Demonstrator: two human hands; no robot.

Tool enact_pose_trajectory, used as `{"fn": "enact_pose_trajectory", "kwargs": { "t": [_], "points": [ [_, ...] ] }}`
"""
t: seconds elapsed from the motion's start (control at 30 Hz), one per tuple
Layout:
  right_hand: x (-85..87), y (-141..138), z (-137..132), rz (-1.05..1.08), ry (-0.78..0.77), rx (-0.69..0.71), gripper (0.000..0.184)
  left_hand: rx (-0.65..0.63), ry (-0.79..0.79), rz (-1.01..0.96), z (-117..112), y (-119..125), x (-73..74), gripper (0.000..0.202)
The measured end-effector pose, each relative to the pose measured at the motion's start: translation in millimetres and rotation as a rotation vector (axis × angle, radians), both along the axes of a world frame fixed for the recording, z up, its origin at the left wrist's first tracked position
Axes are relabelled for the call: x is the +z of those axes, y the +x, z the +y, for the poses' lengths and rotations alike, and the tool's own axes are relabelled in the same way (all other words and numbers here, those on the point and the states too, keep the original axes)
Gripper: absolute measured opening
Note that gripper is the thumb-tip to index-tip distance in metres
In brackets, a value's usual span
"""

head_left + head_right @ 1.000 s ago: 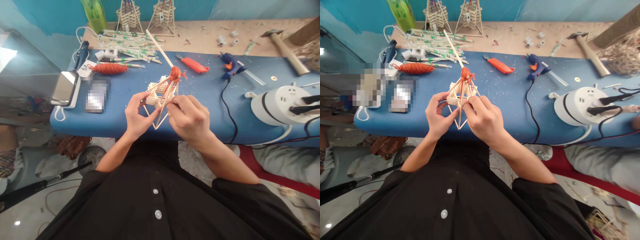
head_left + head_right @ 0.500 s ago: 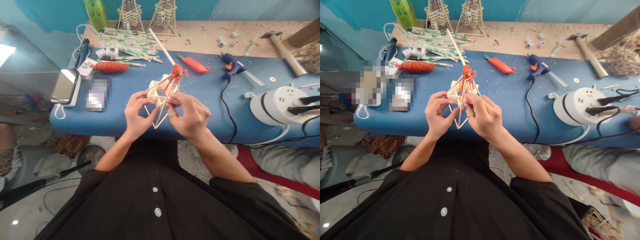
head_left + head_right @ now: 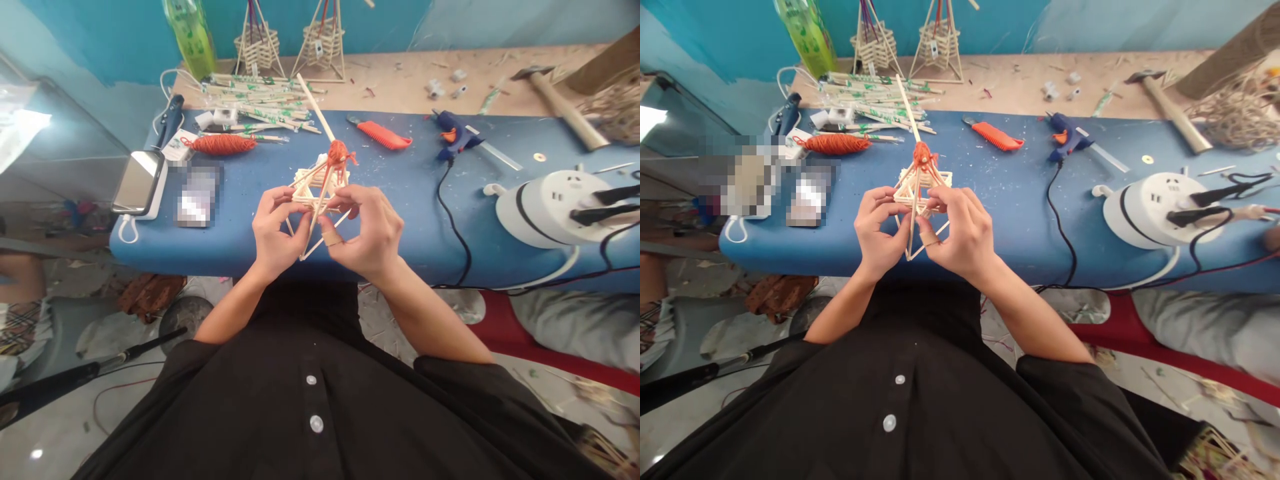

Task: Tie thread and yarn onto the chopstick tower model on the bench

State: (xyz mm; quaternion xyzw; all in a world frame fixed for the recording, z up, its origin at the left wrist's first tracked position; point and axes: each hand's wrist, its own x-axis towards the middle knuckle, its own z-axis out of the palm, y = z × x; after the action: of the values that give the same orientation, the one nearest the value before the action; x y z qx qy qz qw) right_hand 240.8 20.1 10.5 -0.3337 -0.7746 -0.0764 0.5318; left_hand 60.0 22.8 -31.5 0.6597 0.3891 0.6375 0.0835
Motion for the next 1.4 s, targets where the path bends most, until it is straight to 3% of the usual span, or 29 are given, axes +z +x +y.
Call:
{"fn": "enact_pose_trajectory", "kwargs": {
  "t": [0.1,0.23,0.43,0.77,1.0,1.27,1.4],
  "points": [
    [-3.1,-13,-5,0.060,-0.030,-0.033,0.042,0.012,-0.031,0.004,-2,0,1.3,0.009],
    [-7.5,-28,-7,0.126,-0.026,-0.112,0.037,-0.003,-0.114,-0.001,-6,-5,1.2,0.004],
    [-9.4,-29,-5,0.188,-0.048,-0.111,0.037,-0.005,-0.246,-0.034,-10,-17,2.8,0.003],
    [-7.8,-24,-3,0.108,-0.021,-0.120,0.038,-0.064,-0.271,-0.184,-6,-15,-1.2,0.008],
    [-7.5,-21,-3,0.075,-0.057,-0.139,0.035,-0.037,-0.272,-0.213,-3,-16,2.3,0.009],
    [-8.3,-14,-3,0.057,-0.101,-0.156,0.032,-0.021,-0.292,-0.193,-3,-16,4.1,0.008],
    [-10.4,-7,1,0.082,-0.105,-0.147,0.029,-0.025,-0.238,-0.087,-10,-17,12.2,0.004]
  ]
}}
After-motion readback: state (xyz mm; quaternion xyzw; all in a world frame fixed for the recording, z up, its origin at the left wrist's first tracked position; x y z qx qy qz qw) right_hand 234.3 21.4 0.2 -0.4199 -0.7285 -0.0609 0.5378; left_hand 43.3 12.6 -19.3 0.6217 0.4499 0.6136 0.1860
